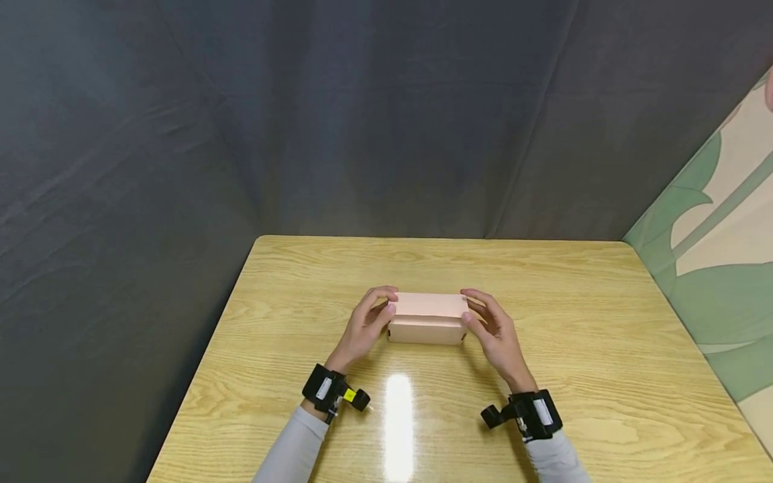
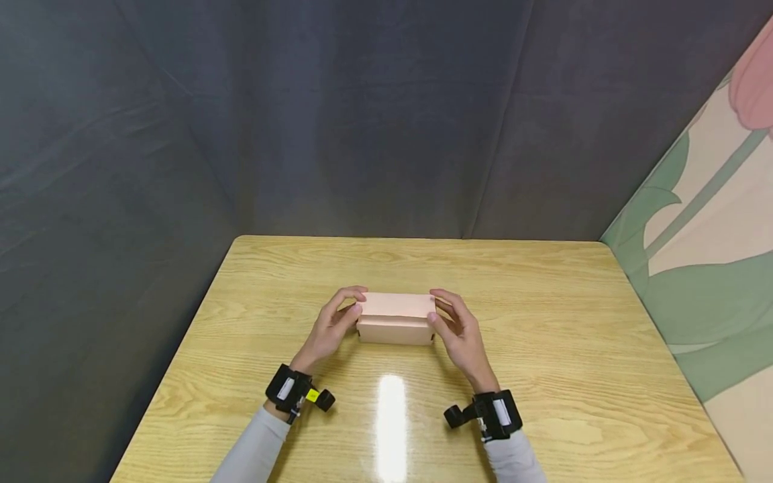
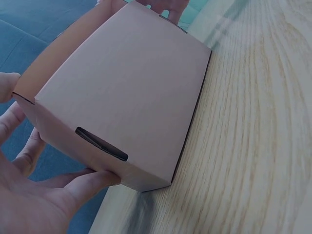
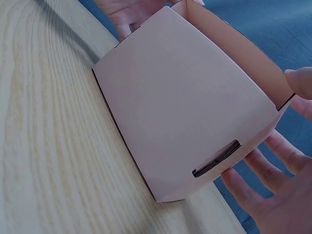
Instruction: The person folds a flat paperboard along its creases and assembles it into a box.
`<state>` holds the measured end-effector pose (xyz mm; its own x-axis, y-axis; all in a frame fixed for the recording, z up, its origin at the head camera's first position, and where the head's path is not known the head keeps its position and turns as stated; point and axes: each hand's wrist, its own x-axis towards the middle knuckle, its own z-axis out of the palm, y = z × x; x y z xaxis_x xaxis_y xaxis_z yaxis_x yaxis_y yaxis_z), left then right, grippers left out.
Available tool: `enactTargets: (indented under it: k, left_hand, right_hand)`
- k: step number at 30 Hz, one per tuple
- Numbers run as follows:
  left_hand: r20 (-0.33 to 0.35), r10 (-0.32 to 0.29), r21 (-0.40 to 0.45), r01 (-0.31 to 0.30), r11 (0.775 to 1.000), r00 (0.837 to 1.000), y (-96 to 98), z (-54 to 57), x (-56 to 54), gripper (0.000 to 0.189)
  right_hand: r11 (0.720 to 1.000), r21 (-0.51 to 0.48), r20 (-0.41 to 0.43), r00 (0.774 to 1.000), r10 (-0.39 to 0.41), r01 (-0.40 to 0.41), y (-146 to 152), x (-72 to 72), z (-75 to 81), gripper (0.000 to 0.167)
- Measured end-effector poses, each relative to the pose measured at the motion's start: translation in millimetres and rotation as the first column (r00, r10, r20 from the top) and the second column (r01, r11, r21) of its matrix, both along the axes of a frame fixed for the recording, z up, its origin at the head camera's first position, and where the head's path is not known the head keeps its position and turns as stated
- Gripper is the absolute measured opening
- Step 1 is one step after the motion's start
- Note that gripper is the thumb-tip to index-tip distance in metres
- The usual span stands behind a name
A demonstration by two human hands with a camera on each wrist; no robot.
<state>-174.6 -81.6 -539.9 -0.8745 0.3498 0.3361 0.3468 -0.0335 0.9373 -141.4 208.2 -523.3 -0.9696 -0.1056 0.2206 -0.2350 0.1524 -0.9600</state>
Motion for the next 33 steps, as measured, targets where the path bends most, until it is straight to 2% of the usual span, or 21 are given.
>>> enactTargets:
  k: [4, 13, 22, 33]
  left_hand:
    - [0.017, -0.010, 0.007, 0.010, 1.000, 1.000, -0.8, -1.5, 0.0, 0.026]
    - [0.002, -0.029, 0.036, 0.029, 0.999, 1.000, -1.7, -3.7, -1.3, 0.029]
    - [0.030, -0.018, 0.022, 0.018, 1.000, 0.999, -2.1, -2.4, -0.5, 0.028]
    - [0.015, -0.017, 0.027, 0.016, 0.999, 1.000, -1.7, -3.0, -0.6, 0.030]
  right_hand:
    - [1.000, -0.011, 0.005, 1.000, 0.002, -0.002, 0.1, 0.0, -1.7, 0.045]
    - [0.999, -0.045, -0.004, 1.000, 0.005, -0.005, 0.5, -0.5, -3.7, 0.046]
    - [0.998, -0.069, 0.006, 1.000, 0.005, -0.005, -0.6, 0.1, -5.1, 0.049]
    - [0.998, -0.067, 0.006, 1.000, 0.009, -0.008, -0.6, -0.6, -5.5, 0.052]
